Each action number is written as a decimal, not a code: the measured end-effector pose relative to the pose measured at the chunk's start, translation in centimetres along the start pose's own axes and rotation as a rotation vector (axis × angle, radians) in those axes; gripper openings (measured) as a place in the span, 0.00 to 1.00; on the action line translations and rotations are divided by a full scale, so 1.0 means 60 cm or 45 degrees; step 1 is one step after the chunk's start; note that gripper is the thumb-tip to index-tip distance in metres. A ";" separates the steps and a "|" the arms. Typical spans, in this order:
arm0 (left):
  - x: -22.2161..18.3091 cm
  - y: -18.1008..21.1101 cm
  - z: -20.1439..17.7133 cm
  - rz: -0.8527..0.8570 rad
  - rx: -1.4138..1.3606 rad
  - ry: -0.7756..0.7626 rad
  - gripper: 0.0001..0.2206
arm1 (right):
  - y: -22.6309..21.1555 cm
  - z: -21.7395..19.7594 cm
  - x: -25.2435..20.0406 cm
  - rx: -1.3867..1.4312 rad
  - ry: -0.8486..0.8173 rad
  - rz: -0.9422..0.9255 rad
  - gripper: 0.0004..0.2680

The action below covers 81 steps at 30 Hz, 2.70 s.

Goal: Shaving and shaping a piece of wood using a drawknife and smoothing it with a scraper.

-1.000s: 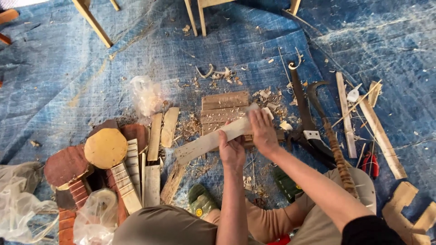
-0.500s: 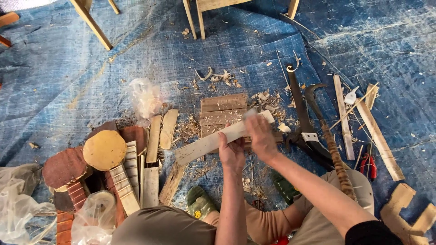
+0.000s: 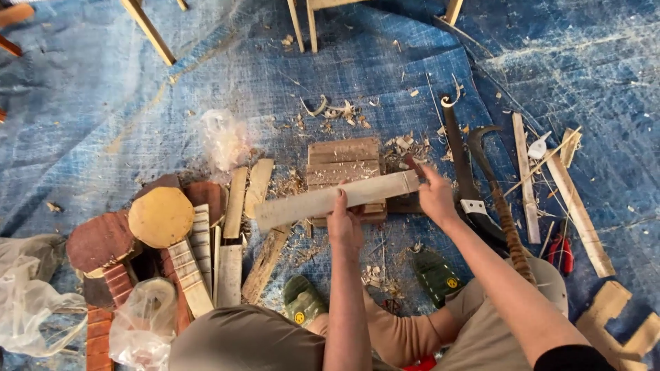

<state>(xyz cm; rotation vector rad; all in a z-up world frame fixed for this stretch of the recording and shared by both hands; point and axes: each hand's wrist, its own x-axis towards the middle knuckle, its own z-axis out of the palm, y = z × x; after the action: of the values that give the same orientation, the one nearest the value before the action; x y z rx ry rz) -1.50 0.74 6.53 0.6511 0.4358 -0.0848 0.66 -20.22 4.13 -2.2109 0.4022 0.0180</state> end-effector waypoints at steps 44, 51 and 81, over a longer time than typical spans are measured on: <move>-0.022 -0.046 -0.006 0.179 1.314 -0.122 0.16 | -0.050 0.033 -0.032 -0.676 0.577 -1.724 0.14; -0.045 -0.048 0.014 0.063 1.201 -0.104 0.17 | -0.019 -0.038 0.033 -0.417 0.746 -1.189 0.11; 0.061 -0.035 -0.136 0.391 1.024 0.644 0.17 | 0.261 -0.032 -0.081 -0.446 0.299 -0.478 0.10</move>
<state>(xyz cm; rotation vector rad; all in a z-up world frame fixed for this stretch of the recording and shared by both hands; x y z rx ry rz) -1.60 4.18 -1.97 1.5398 0.7919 0.2158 -8.74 -29.32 -5.90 -2.6138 0.1080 -0.4039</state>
